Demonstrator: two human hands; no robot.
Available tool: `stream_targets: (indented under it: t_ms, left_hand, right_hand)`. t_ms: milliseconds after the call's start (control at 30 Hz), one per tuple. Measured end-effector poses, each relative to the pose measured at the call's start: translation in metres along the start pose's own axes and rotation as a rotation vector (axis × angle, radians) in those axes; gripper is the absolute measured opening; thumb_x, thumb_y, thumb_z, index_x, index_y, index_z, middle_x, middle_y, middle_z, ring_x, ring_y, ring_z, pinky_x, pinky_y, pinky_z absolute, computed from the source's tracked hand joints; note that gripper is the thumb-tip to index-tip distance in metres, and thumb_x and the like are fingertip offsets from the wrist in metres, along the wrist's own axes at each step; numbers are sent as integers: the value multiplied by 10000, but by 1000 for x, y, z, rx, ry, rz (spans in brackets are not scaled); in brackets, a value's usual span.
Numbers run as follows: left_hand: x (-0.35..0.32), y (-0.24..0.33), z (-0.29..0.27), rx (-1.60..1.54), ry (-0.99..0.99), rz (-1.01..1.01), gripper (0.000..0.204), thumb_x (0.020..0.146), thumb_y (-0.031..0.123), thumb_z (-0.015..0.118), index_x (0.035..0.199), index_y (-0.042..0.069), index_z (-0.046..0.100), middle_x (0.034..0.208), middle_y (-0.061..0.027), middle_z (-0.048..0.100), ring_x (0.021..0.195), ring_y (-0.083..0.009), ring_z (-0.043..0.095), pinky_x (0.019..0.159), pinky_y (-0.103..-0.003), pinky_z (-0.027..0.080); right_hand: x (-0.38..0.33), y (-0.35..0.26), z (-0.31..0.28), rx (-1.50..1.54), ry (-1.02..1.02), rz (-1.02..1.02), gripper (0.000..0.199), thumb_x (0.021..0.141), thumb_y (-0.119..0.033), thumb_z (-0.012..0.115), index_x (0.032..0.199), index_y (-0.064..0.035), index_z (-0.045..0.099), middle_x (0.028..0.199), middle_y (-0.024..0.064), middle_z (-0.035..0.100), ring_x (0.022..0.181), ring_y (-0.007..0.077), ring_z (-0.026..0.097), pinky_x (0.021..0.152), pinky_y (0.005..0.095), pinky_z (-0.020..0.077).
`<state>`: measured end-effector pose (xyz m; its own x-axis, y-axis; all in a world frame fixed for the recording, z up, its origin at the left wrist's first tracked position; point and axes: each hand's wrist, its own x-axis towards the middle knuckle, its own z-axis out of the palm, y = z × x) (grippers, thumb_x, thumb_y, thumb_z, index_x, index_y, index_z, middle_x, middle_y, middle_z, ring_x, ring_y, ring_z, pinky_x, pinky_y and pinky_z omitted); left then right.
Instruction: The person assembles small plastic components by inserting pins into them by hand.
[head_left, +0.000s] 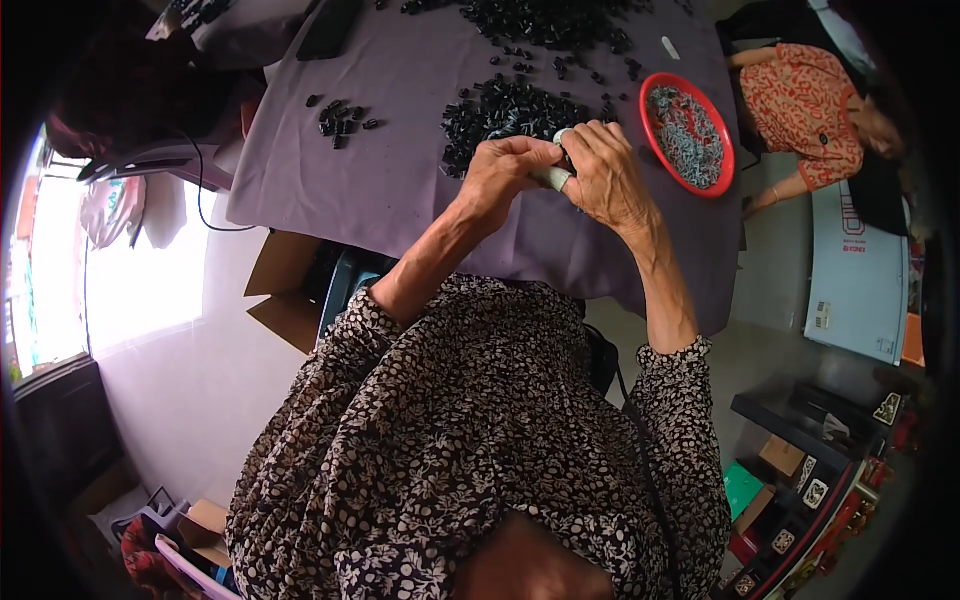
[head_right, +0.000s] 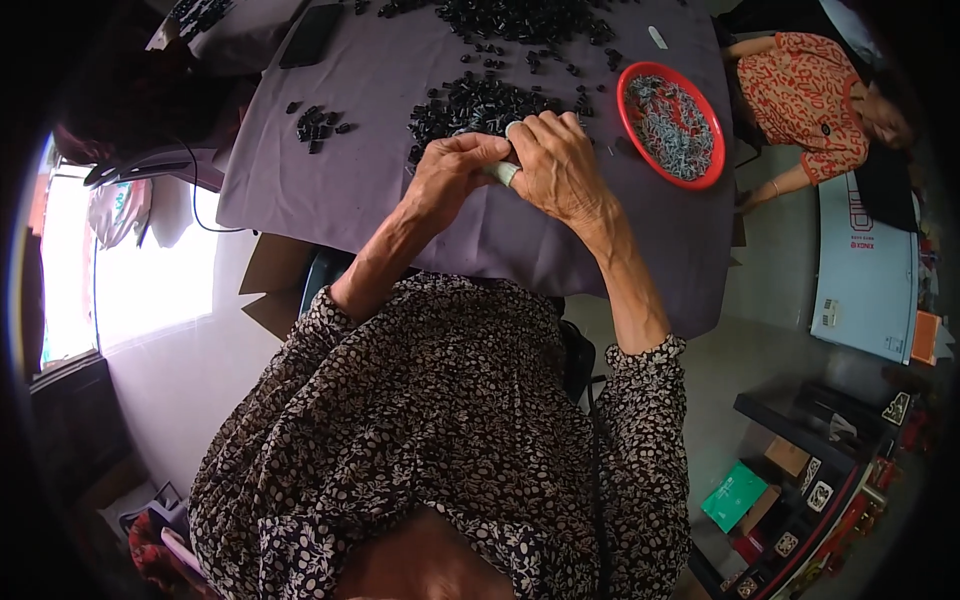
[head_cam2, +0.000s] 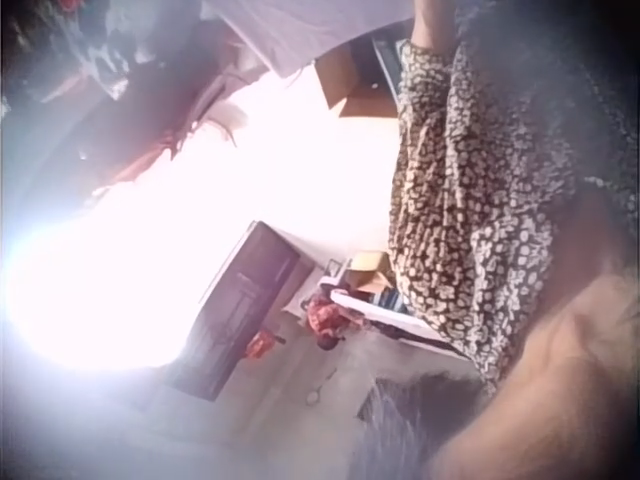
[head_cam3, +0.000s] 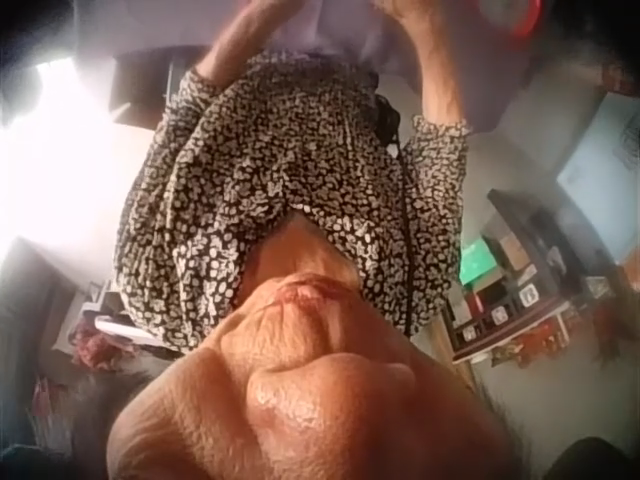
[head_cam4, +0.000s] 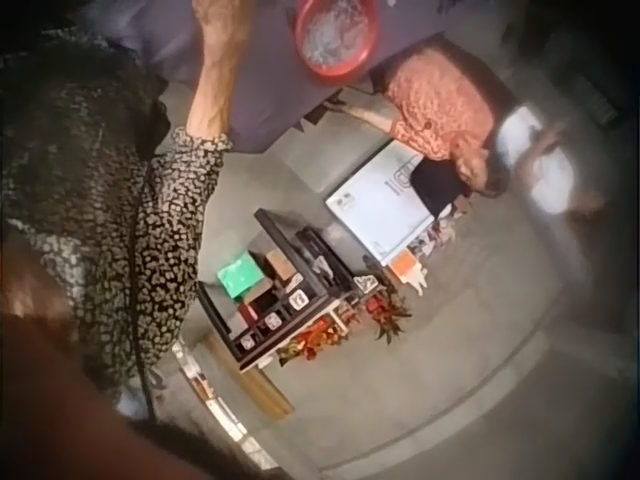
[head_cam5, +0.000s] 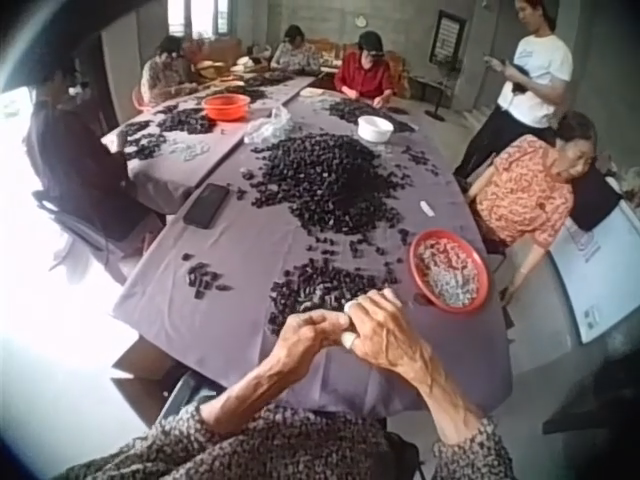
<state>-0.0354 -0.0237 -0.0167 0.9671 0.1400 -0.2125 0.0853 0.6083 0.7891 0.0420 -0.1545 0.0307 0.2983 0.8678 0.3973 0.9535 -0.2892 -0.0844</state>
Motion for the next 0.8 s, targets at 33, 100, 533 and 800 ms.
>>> stream_targets:
  t_ms: [33, 100, 533, 800]
  left_hand:
    - [-1, -1, 1, 9, -17, 9, 168, 829, 136, 610, 881, -23, 619, 786, -65, 618, 722, -133, 589, 703, -259, 483]
    - [-2, -3, 4, 16, -17, 15, 163, 823, 124, 611, 885, -27, 620, 795, -69, 621, 724, -134, 589, 702, -268, 484]
    - [-9, -37, -6, 280, -53, -91, 173, 807, 150, 629, 851, -17, 636, 764, -56, 620, 710, -123, 588, 661, -256, 490]
    - [-11, -48, -7, 279, -123, -161, 189, 814, 152, 609, 865, -29, 626, 809, -62, 615, 748, -129, 591, 698, -268, 504]
  right_hand:
    - [-1, 0, 0, -27, 11, 13, 157, 649, -72, 608, 731, -19, 486, 697, 110, 512, 696, 268, 506, 652, 373, 397]
    - [-7, 3, 5, -52, 22, 23, 158, 649, -77, 612, 705, -27, 473, 678, 104, 498, 682, 265, 499, 646, 374, 394]
    - [-48, 9, 37, 29, -9, -48, 315, 691, -240, 689, 617, -50, 449, 590, 81, 456, 569, 240, 463, 551, 349, 370]
    - [-65, 11, 44, 45, -12, -68, 314, 698, -280, 666, 617, -64, 453, 570, 73, 481, 562, 225, 488, 553, 343, 381]
